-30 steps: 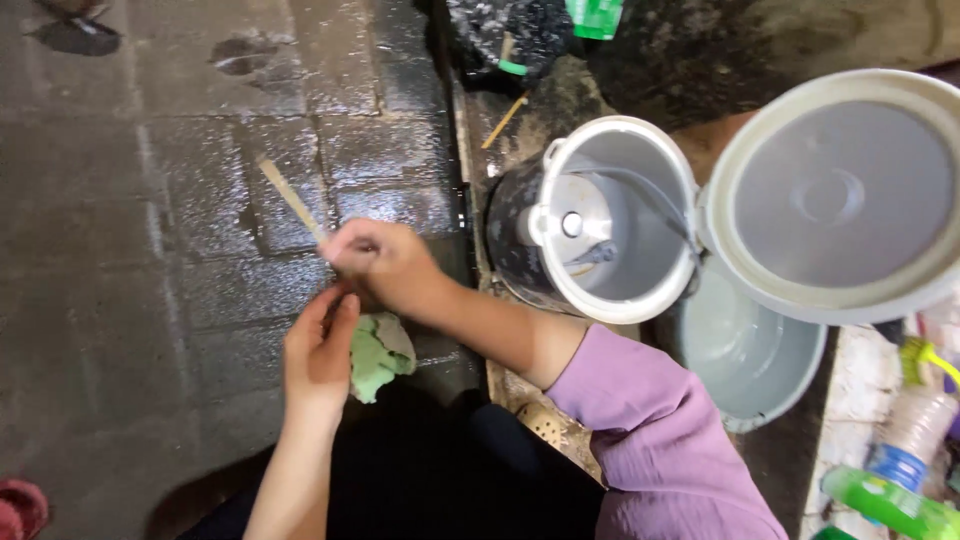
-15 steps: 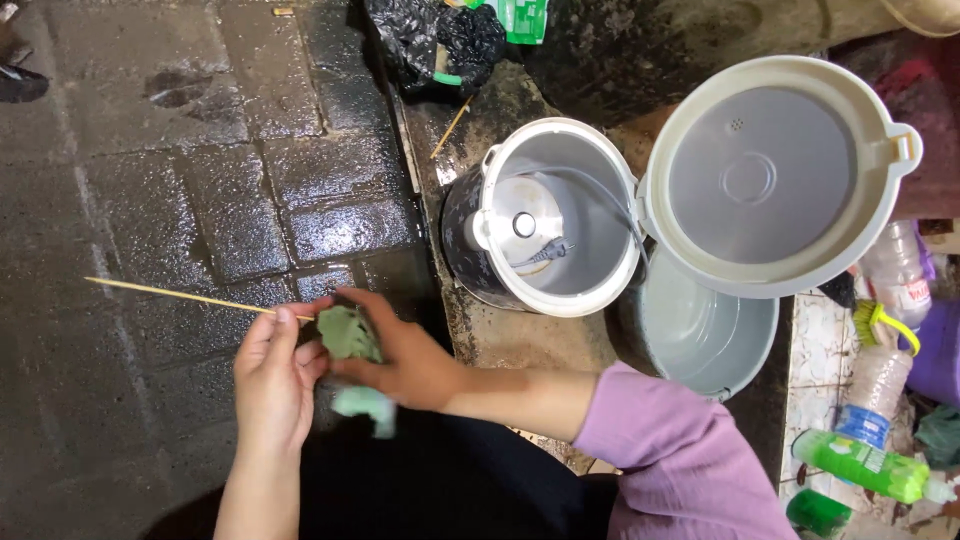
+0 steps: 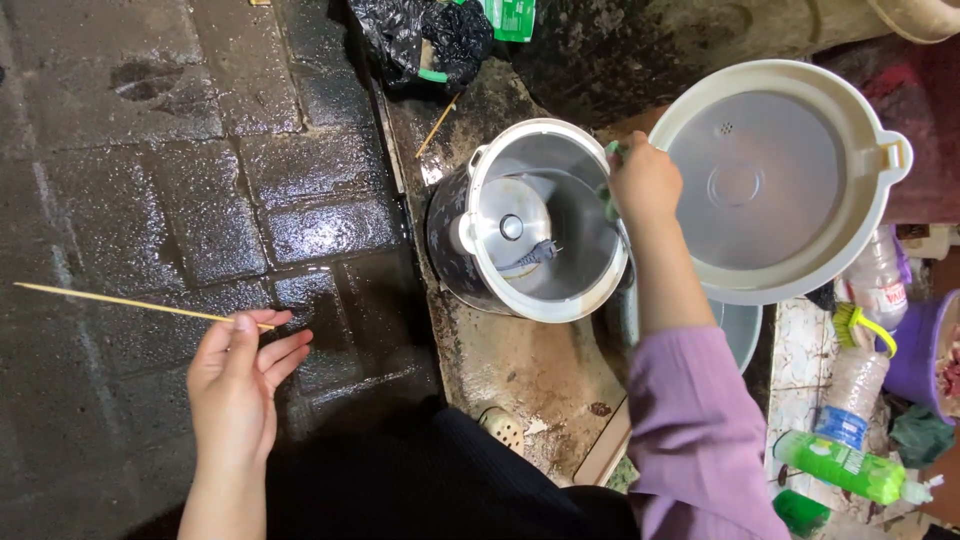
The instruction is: Cleaning the interior and exterior of a rice cooker using a sponge and a wooden stick to reach crevices.
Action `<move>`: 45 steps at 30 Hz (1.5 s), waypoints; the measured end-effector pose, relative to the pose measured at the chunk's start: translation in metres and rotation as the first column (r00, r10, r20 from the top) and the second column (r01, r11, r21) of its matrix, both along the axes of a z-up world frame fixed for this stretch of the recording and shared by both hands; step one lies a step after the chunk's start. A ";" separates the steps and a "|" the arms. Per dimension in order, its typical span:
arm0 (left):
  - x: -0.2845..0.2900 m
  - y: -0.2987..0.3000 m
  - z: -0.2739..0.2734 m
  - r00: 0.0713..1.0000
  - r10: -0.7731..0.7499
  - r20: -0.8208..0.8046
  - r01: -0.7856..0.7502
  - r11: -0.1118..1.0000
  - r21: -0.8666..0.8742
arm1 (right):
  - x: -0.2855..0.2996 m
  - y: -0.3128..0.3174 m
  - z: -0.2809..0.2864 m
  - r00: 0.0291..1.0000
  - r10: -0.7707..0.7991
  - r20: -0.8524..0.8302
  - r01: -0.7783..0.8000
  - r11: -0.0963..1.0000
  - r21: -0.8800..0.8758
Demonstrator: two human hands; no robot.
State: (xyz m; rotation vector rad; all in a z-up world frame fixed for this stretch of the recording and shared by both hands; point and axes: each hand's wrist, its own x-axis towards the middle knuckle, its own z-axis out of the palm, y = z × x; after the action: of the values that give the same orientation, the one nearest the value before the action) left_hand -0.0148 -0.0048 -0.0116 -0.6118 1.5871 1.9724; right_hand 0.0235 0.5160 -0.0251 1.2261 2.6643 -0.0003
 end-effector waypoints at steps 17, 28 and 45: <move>0.005 -0.008 -0.009 0.999 0.034 0.003 -0.034 0.997 -0.076 | -0.027 0.059 -0.085 0.964 0.246 0.097 -0.258 0.955 0.147; 0.006 -0.007 -0.012 0.999 0.050 -0.017 -0.050 0.998 -0.048 | -0.065 0.033 -0.082 0.712 0.702 0.023 -0.662 0.660 0.356; 0.004 -0.006 -0.004 0.998 0.056 0.023 -0.056 0.998 -0.014 | -0.055 -0.033 0.005 0.933 0.135 -0.335 -0.255 0.903 -0.345</move>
State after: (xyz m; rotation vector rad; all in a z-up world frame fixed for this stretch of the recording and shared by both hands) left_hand -0.0112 -0.0108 -0.0153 -0.6895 1.5868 1.9892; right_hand -0.0319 0.4832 -0.0203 0.8829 2.8394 -0.7018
